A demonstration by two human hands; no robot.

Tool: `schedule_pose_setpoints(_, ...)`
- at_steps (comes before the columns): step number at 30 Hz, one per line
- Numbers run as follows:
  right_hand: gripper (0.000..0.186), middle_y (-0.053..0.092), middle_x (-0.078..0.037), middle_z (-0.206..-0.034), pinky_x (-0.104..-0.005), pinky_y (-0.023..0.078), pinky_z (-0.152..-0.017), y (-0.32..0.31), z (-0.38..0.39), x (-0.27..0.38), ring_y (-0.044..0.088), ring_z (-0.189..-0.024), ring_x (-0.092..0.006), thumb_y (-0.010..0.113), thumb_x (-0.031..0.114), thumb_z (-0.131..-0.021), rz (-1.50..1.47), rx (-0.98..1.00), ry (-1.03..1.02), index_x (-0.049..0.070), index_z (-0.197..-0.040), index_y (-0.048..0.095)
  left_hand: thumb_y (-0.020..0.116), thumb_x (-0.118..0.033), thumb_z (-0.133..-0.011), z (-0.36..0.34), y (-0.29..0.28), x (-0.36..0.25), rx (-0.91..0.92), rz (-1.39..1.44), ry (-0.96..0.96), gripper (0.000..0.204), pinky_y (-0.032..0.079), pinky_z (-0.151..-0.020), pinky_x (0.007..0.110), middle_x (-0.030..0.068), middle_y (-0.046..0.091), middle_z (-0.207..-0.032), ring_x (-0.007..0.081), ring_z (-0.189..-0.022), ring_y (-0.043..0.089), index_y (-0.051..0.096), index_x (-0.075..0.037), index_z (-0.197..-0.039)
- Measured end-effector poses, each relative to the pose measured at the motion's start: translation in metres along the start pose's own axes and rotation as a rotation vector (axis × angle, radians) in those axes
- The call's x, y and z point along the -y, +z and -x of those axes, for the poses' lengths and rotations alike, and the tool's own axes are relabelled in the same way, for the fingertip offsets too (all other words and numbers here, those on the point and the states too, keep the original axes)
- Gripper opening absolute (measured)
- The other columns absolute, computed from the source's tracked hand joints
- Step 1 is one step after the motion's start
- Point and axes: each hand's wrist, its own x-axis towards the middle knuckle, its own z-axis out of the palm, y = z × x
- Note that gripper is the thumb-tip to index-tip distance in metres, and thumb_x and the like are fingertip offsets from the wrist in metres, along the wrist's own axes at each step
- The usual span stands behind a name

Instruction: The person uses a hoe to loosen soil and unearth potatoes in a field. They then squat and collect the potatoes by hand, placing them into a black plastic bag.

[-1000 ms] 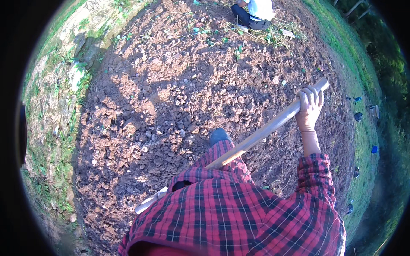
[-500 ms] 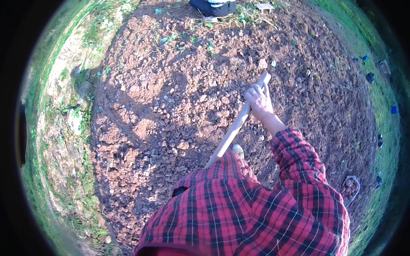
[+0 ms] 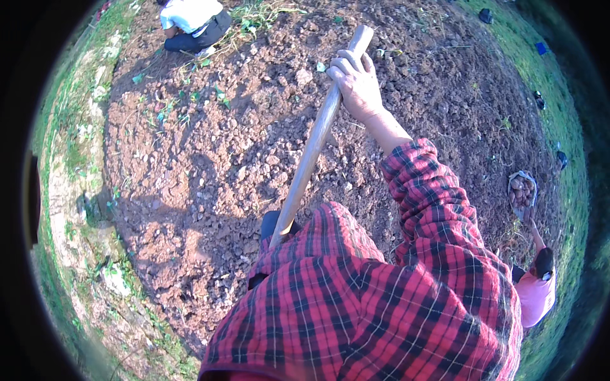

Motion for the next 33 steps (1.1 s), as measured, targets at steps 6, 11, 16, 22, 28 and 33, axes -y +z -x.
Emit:
schedule_pose_setpoints(6,0.024,0.055,-0.002,-0.097,-0.0422,0.030,-0.096,-0.055,0.043,-0.063,0.046,-0.110,-0.0213,0.060,0.008,-0.063,0.195,-0.030,0.168,0.011,-0.087,0.057,0.063,-0.021,-0.071,-0.040,0.084,-0.016,0.057,-0.144,-0.026,0.019,0.049,-0.066,0.039,0.0059,0.055,-0.070,0.0244,-0.066,0.055,0.052,-0.009,-0.080)
schedule_pose_setpoints(11,0.028,0.055,0.001,-0.098,-0.0463,0.025,-0.100,-0.100,0.075,-0.102,0.047,-0.110,-0.0189,0.063,0.005,-0.060,0.422,0.056,0.276,0.014,-0.087,0.057,0.063,-0.021,-0.071,-0.067,0.153,-0.023,0.086,-0.240,-0.059,0.019,0.049,-0.066,0.039,0.0058,0.055,-0.070,0.0244,-0.066,0.055,0.053,-0.009,-0.081)
schedule_pose_setpoints(16,0.036,0.053,-0.002,-0.107,-0.0462,0.022,-0.102,-0.152,0.086,-0.186,0.042,-0.115,-0.0213,0.065,0.004,-0.060,0.658,0.426,0.494,0.016,-0.093,0.058,0.064,-0.021,-0.071,-0.090,0.231,-0.023,0.114,-0.327,-0.108,0.019,0.049,-0.067,0.039,0.0057,0.055,-0.070,0.0244,-0.066,0.055,0.053,-0.009,-0.081)
schedule_pose_setpoints(22,0.044,0.050,-0.004,-0.089,-0.0370,0.046,-0.073,-0.184,0.067,-0.245,0.053,-0.088,-0.0265,0.077,0.008,-0.047,0.623,0.927,0.818,0.016,-0.086,0.057,0.064,-0.021,-0.071,-0.108,0.338,-0.035,0.125,-0.454,-0.130,0.020,0.049,-0.067,0.038,0.0056,0.055,-0.070,0.0244,-0.067,0.055,0.053,-0.009,-0.082)
schedule_pose_setpoints(28,0.047,0.052,-0.005,-0.088,-0.0366,0.046,-0.074,-0.197,0.071,-0.242,0.053,-0.087,-0.0275,0.077,0.010,-0.043,0.517,0.958,0.922,0.015,-0.086,0.058,0.064,-0.021,-0.071,-0.110,0.455,-0.058,0.177,-0.620,-0.109,0.020,0.049,-0.067,0.038,0.0055,0.055,-0.070,0.0244,-0.067,0.055,0.053,-0.009,-0.083)
schedule_pose_setpoints(33,0.053,0.053,-0.006,-0.091,-0.0360,0.046,-0.074,-0.231,0.142,-0.215,0.055,-0.088,-0.0272,0.079,0.015,-0.039,0.527,0.968,1.134,0.014,-0.088,0.060,0.064,-0.021,-0.071,-0.094,0.535,-0.054,0.229,-0.720,-0.096,0.020,0.049,-0.067,0.038,0.0054,0.055,-0.070,0.0244,-0.068,0.055,0.053,-0.009,-0.083)
